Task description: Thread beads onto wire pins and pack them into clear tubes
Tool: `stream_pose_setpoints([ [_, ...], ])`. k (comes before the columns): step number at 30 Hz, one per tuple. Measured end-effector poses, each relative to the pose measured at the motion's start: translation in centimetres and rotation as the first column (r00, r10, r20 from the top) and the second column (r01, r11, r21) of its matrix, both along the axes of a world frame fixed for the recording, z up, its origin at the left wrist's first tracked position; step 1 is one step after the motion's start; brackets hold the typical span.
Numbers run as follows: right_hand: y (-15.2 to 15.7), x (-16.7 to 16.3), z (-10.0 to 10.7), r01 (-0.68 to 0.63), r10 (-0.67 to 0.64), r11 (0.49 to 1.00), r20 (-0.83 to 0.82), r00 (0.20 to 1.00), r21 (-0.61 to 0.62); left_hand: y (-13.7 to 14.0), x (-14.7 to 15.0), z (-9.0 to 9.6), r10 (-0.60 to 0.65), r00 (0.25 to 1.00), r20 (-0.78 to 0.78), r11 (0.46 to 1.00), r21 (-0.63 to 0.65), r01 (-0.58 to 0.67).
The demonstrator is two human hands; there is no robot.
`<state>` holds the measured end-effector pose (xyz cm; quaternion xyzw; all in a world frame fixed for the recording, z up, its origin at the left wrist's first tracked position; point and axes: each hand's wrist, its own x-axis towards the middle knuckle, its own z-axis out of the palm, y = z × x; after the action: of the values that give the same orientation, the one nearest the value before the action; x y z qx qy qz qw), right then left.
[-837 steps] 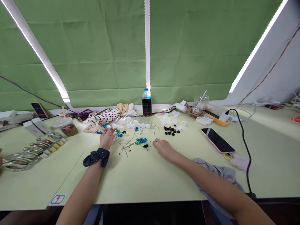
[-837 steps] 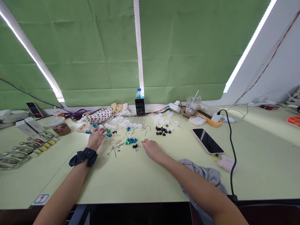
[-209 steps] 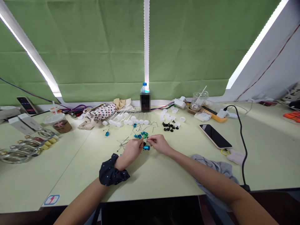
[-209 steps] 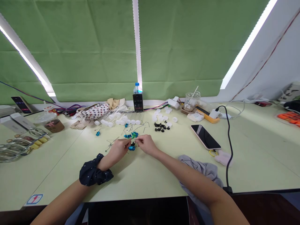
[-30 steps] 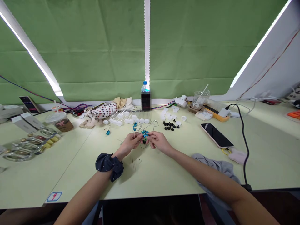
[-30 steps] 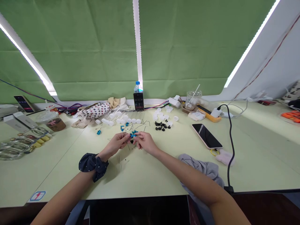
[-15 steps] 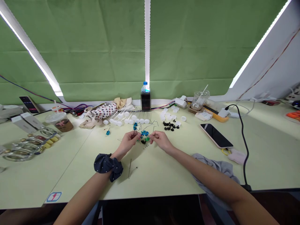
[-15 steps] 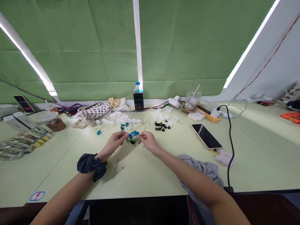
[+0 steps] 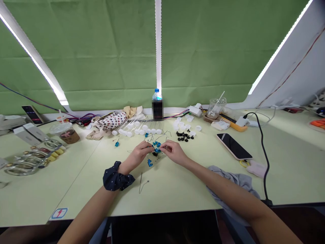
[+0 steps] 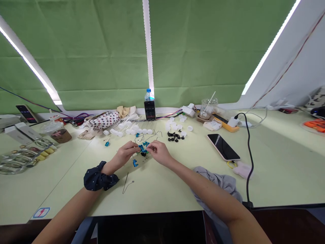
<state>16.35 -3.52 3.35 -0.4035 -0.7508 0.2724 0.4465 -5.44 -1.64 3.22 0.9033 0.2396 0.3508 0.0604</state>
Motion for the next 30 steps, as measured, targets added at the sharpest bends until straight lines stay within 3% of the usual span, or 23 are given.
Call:
stream_pose_setpoints([
  [10, 0.4, 0.5, 0.1, -0.042, 0.036, 0.999, 0.178, 0.983, 0.033, -1.2, 0.5, 1.5, -0.05, 0.992, -0.117, 0.994, -0.102, 0.038],
  [18, 0.1, 1.2, 1.2, -0.295, 0.227, 0.951, 0.427, 0.875, 0.098, -1.4, 1.2, 1.6, -0.208, 0.97, -0.128, 0.936, -0.314, 0.16],
  [20, 0.0, 1.3, 1.4, -0.359, 0.301, 0.93, 0.392, 0.869, 0.081, -1.4, 1.2, 1.6, -0.245, 0.966, -0.083, 0.89, -0.415, 0.19],
  [23, 0.1, 1.4, 1.4, -0.392, 0.377, 0.92, 0.214, 0.901, 0.027, -1.3, 1.0, 1.9, -0.237, 0.971, 0.04, 0.794, -0.568, 0.217],
  [28, -0.2, 1.0, 1.6, -0.347, 0.348, 0.937, -0.026, 0.937, 0.035, -1.4, 0.7, 1.7, -0.144, 0.954, 0.264, 0.567, -0.768, 0.299],
  [30, -0.5, 0.7, 1.6, -0.281, 0.287, 0.957, -0.091, 0.953, 0.072, -1.4, 1.0, 1.2, -0.039, 0.928, 0.37, 0.469, -0.813, 0.344],
])
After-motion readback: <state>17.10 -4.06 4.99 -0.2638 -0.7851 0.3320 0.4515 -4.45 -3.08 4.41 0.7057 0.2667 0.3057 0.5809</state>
